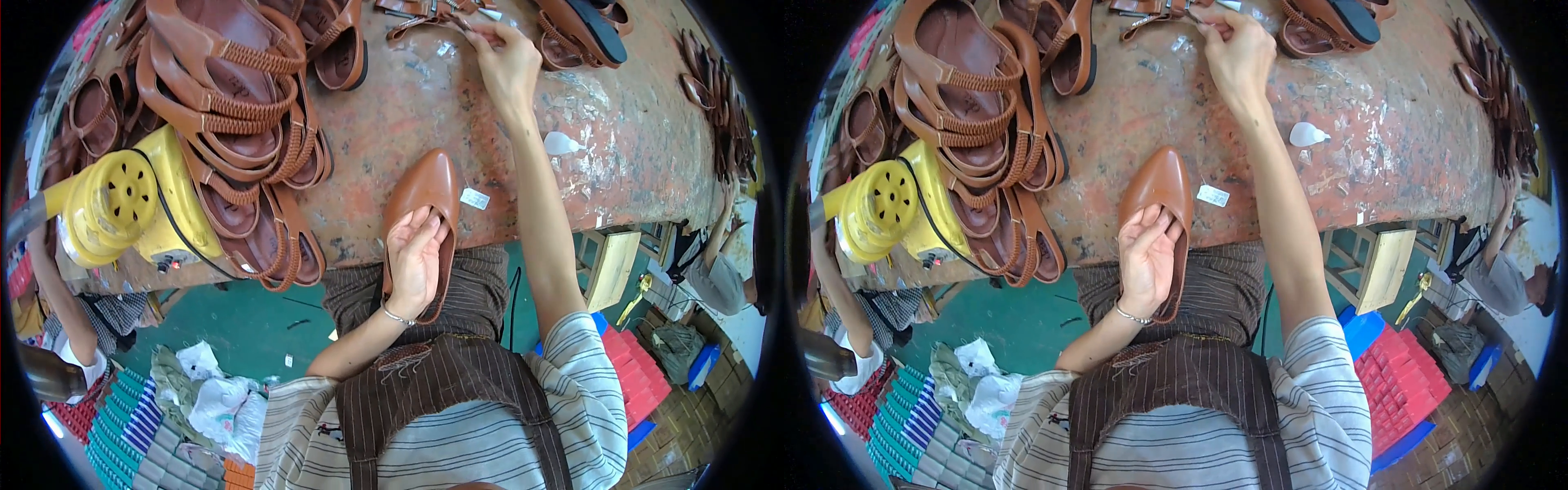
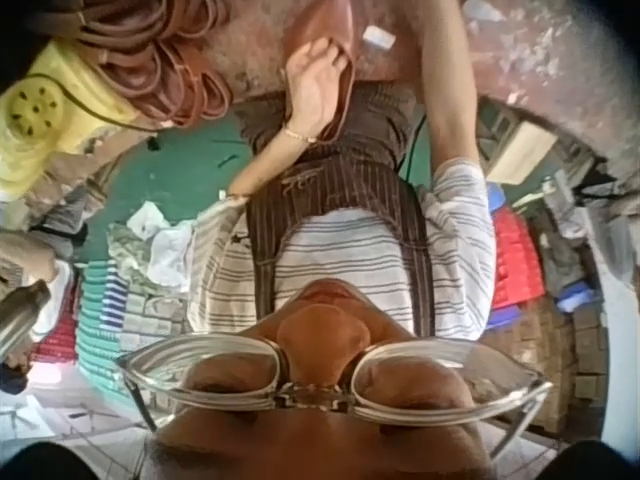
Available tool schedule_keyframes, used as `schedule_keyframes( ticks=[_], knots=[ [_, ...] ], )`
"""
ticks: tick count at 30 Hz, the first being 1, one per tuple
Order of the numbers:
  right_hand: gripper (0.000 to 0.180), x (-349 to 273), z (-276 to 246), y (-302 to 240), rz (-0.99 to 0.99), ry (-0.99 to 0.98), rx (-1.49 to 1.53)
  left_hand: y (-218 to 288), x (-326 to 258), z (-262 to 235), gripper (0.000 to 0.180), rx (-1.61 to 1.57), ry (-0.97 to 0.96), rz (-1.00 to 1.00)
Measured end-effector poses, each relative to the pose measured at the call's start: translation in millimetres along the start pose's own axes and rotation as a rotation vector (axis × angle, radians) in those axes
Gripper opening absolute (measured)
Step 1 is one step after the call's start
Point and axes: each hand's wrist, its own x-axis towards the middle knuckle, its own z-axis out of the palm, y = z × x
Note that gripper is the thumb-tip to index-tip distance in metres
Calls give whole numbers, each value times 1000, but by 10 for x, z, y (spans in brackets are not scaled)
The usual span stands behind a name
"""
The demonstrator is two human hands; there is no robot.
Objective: Applying glue and attaching decorative buckles/ornaments to brown flat shoes.
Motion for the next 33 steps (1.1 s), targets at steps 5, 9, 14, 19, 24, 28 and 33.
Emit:
schedule_keyframes(
  ticks=[5,9,14,19,24,28,33],
  knots=[
    [17,-808,-451,-120,-409,-43,-270,32,1,1,11,-22,-2,12],
    [17,-1166,-531,-139,-386,-191,-260,17,7,6,11,-21,-15,15],
    [28,-1171,-591,-227,-104,-192,-1,-19,25,-17,12,-19,-54,17],
    [37,-1443,-832,-545,-156,-347,155,-7,18,39,18,-15,-38,22],
    [37,-1530,-799,-595,-173,-421,142,28,19,105,25,49,-50,8],
    [37,-1545,-776,-590,-169,-426,159,31,15,111,26,45,-51,1],
    [37,-1530,-771,-613,-148,-438,166,52,21,134,25,42,-56,3]
  ],
)
